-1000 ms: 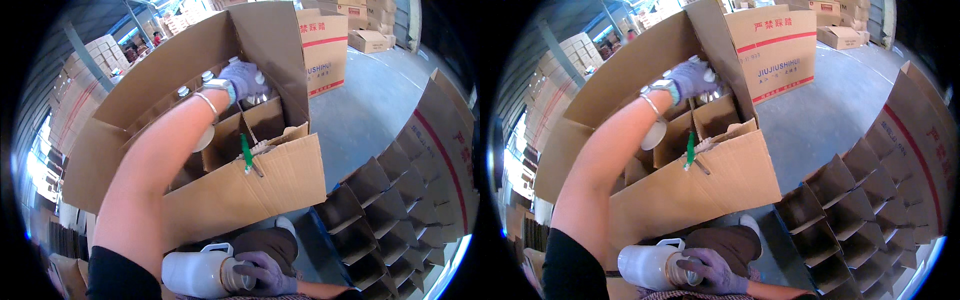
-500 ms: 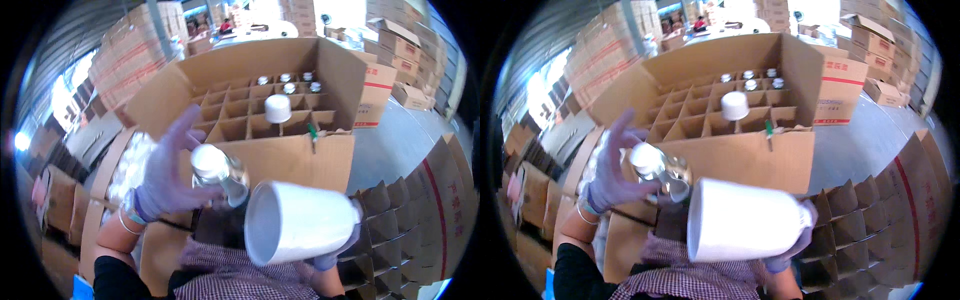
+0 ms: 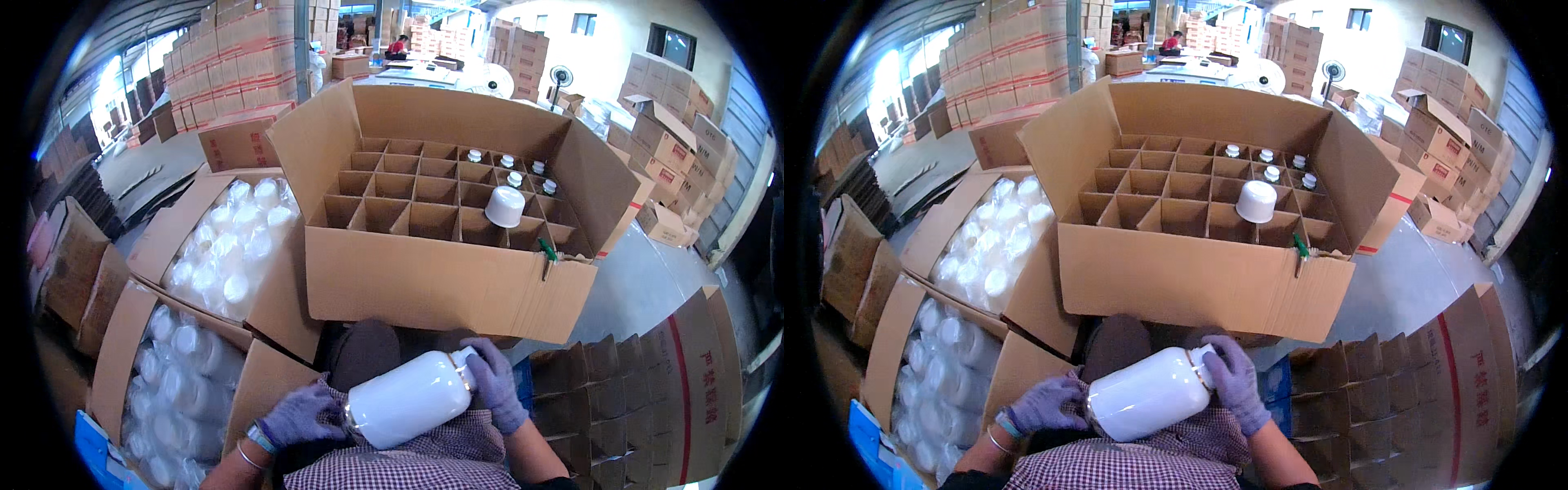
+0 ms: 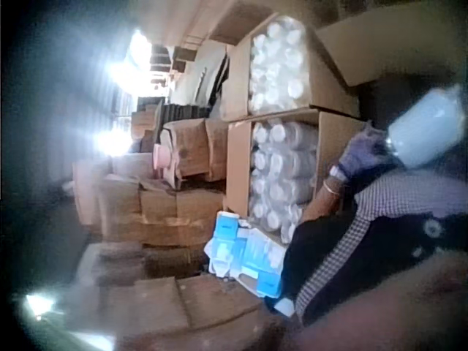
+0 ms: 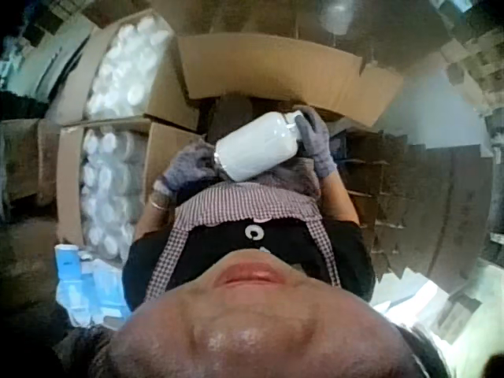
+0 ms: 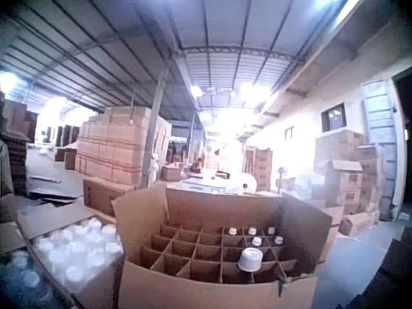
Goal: The person packs white thermos flasks into a cardboard box with dividers. They pick up each flask, screw on the lid, wrap it in a plastic bag, and place it into a compartment. The process is repeated for multiple flasks.
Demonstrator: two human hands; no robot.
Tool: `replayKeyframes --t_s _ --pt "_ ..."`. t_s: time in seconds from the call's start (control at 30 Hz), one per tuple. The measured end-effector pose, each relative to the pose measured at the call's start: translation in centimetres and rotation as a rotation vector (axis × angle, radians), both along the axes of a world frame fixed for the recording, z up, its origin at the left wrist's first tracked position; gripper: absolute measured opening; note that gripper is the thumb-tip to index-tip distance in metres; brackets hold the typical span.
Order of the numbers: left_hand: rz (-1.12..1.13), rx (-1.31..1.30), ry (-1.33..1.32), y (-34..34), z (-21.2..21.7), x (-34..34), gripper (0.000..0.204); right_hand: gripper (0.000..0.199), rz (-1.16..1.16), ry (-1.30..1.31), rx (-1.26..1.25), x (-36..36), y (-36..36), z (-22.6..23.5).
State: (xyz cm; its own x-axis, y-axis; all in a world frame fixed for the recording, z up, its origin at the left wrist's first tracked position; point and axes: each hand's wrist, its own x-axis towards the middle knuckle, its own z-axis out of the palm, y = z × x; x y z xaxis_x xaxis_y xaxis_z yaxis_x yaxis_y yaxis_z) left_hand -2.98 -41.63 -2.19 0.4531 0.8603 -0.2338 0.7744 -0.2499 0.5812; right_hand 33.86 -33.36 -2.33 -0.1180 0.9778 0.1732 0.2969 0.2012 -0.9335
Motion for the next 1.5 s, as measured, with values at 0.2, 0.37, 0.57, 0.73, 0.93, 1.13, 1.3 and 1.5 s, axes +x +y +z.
replayKeyframes --t_s 0.2,0.37,0.57,0.73,0.93,1.13,1.3,1.5 --pt "0.252 0.346 -0.454 -0.3 -1.1 4.8 0.069 0.033 -0.018 0.147 -0.118 1.0 2.3 -4.3" --pt "0.298 0.488 -0.837 2.0 1.2 8.4 0.07 0.027 -0.114 0.083 0.18 0.8 1.4 0.3" --pt "-0.096 0.307 -0.469 7.1 -0.5 5.6 0.072 0.06 0.081 -0.151 0.855 -1.6 -2.9 12.0" --pt "-0.134 0.456 -0.433 3.7 4.5 10.4 0.092 0.069 0.238 0.065 0.77 -4.2 -3.7 12.6" --pt "-0.019 0.479 -0.463 2.4 4.6 10.4 0.104 0.073 0.148 0.22 0.598 -5.7 -4.6 12.2" --pt "0.081 0.409 -0.567 1.6 4.1 8.7 0.104 0.064 0.138 0.179 0.752 -7.1 -4.9 12.3" --pt "0.134 0.323 -0.648 0.6 3.8 7.8 0.104 0.066 0.316 0.279 0.822 -8.4 -4.8 12.4" --pt "0.168 0.048 -0.887 1.5 3.2 8.3 0.104 0.064 0.605 0.337 0.774 -7.7 -2.8 13.1"
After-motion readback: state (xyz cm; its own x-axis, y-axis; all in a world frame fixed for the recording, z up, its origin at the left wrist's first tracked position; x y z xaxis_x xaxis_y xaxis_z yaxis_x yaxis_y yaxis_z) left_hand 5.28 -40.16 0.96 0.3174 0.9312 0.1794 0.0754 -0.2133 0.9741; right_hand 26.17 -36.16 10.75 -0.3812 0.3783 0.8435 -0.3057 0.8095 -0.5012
